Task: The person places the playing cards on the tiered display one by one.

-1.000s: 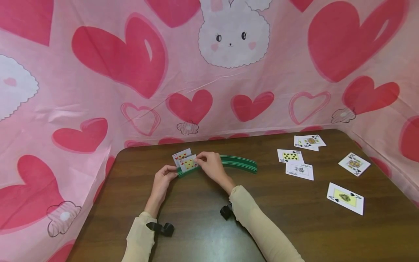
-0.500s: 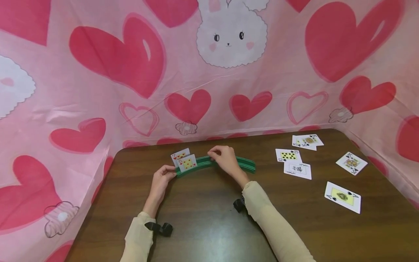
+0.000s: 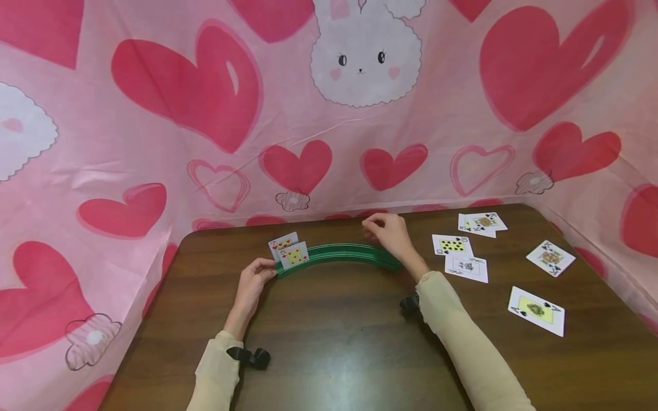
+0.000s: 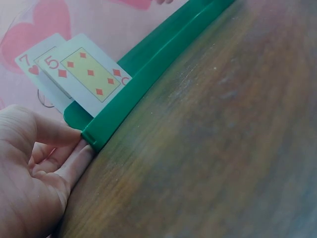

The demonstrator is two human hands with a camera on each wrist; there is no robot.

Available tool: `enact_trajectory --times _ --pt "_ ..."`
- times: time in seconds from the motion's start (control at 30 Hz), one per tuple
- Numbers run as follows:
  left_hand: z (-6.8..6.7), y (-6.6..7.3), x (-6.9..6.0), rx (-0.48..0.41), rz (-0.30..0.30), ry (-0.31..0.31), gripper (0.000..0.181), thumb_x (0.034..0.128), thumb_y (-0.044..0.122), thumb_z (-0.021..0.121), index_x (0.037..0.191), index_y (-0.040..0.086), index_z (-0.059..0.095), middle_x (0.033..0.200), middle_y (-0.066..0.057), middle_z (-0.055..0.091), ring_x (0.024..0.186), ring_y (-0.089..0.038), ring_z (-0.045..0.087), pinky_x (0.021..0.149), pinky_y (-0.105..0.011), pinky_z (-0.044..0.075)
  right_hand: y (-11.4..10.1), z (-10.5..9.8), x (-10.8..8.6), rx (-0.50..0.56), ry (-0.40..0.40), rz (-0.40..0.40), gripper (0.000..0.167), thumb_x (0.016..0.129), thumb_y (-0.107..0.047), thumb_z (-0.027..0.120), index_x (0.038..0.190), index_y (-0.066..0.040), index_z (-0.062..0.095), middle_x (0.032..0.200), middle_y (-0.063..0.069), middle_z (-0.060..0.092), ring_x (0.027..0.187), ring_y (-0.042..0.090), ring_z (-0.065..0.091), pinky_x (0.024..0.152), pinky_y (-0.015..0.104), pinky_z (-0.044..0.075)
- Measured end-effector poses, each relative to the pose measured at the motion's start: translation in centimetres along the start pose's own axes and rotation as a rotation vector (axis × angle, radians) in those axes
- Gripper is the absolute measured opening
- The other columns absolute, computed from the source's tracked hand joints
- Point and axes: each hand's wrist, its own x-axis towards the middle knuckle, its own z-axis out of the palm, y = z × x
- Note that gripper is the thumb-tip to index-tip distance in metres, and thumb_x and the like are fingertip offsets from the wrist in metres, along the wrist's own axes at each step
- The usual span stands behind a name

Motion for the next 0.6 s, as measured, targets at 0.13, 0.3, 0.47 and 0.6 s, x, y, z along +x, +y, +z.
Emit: enact_trajectory --times 0.13,0.3,0.47,0.6 --pt "0.1 0.0 -0.1 0.021 0.013 0.002 0.019 0.0823 0.004 0.055 0.101 -0.001 0.058 0.108 -0.011 0.056 0.097 -0.018 0.049 0.079 -0.023 0.04 0.9 -1.8 0.0 -0.03 -0.003 0.009 0.02 0.082 -0.023 0.062 0.087 -0.004 0.067 0.075 0.01 0.066 0.067 0.027 0.064 0.059 0.034 0.051" --pt "0.2 -0.2 -0.1 0.036 0.031 0.002 0.02 0.0816 0.004 0.057 0.101 0.0 0.059 0.108 -0.01 0.055 0.097 -0.017 0.049 0.077 -0.022 0.04 2.0 -3.9 -0.2 -0.112 -0.008 0.016 0.017 0.083 -0.021 0.061 0.088 -0.006 0.067 0.075 0.008 0.066 0.065 0.021 0.064 0.058 0.029 0.05" --pt "0.2 -0.3 0.0 0.036 0.03 0.005 0.019 0.0812 0.004 0.057 0.1 0.001 0.059 0.108 -0.009 0.056 0.096 -0.017 0.049 0.077 -0.022 0.04 2.8 -5.8 -0.6 -0.167 -0.007 0.015 0.016 0.082 -0.019 0.062 0.088 -0.005 0.066 0.073 0.009 0.066 0.062 0.018 0.063 0.056 0.028 0.05" --pt "0.1 -0.2 -0.1 0.034 0.033 0.011 0.02 0.0807 0.004 0.058 0.1 0.0 0.059 0.107 -0.011 0.057 0.095 -0.017 0.05 0.077 -0.022 0.04 3.4 -7.3 -0.8 -0.199 -0.008 0.024 0.016 0.082 -0.018 0.062 0.089 -0.005 0.066 0.073 0.009 0.066 0.064 0.021 0.064 0.056 0.027 0.05"
